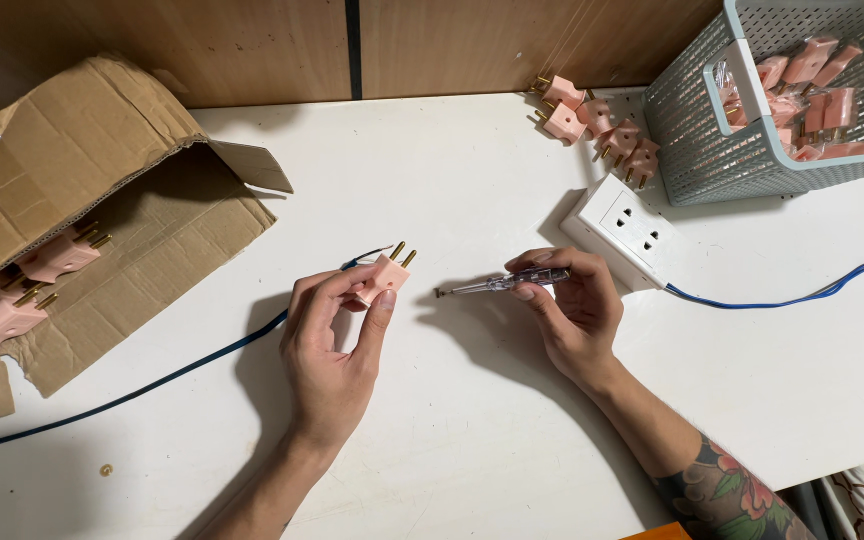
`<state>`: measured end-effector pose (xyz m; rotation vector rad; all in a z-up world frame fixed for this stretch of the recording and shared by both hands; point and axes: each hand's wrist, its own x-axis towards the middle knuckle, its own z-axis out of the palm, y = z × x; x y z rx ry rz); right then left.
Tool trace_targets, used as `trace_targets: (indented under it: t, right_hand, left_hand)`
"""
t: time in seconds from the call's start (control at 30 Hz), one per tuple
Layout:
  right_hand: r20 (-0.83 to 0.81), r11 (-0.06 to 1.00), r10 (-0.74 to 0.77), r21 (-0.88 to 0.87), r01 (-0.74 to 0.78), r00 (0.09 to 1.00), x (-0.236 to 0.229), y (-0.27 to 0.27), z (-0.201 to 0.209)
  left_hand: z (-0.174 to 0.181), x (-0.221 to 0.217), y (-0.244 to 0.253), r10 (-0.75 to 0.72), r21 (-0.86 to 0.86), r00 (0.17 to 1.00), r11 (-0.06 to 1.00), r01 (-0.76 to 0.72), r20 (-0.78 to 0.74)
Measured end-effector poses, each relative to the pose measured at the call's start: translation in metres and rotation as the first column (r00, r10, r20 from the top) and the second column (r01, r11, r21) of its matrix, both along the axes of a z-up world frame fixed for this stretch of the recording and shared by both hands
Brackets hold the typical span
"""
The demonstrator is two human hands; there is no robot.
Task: The person assembles pink electrical plugs by hand on a white table. They use a screwdriver to tighten screws on the plug components, insert wires, and place the finished plugs into a cardboard box.
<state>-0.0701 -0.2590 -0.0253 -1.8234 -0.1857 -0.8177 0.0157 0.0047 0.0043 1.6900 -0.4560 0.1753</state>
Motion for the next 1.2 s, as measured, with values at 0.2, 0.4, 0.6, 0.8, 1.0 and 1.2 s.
trace_targets:
  t: [0.2, 0.4, 0.6, 0.8, 1.0, 1.2]
  right_hand:
    - [-0.028, 1.000, 0.016, -0.008, -0.016, 0.999, -0.001, 0.003, 0.002]
    - [-0.035, 1.000, 0.028, 0.010, -0.028, 0.999, -0.004, 0.005, 0.000]
    - [-0.055, 0.999, 0.050, 0.005, -0.050, 0.997, -0.007, 0.007, -0.002]
    - [-0.039, 0.998, 0.049, 0.045, -0.047, 0.998, -0.005, 0.007, -0.002]
    - [-0.009, 0.989, 0.105, 0.103, -0.103, 0.994, -0.008, 0.012, 0.002]
    - [-0.063, 0.982, 0.161, 0.112, -0.154, 0.985, -0.009, 0.011, 0.005]
  left_hand:
    - [0.002, -0.001, 0.000, 0.003, 0.003, 1.000, 1.000, -0.003, 0.000]
    - [0.002, 0.000, 0.000, -0.001, 0.002, 1.000, 1.000, 0.001, -0.005]
    - [0.003, -0.001, 0.000, 0.003, -0.010, 1.000, 1.000, -0.003, -0.010]
    - [0.002, -0.001, 0.000, -0.004, -0.006, 1.000, 1.000, 0.004, -0.001]
    - [-0.001, 0.000, 0.000, -0.002, -0.006, 1.000, 1.000, 0.002, -0.006]
    - [0.000, 0.000, 0.000, -0.005, -0.008, 1.000, 1.000, 0.005, -0.002]
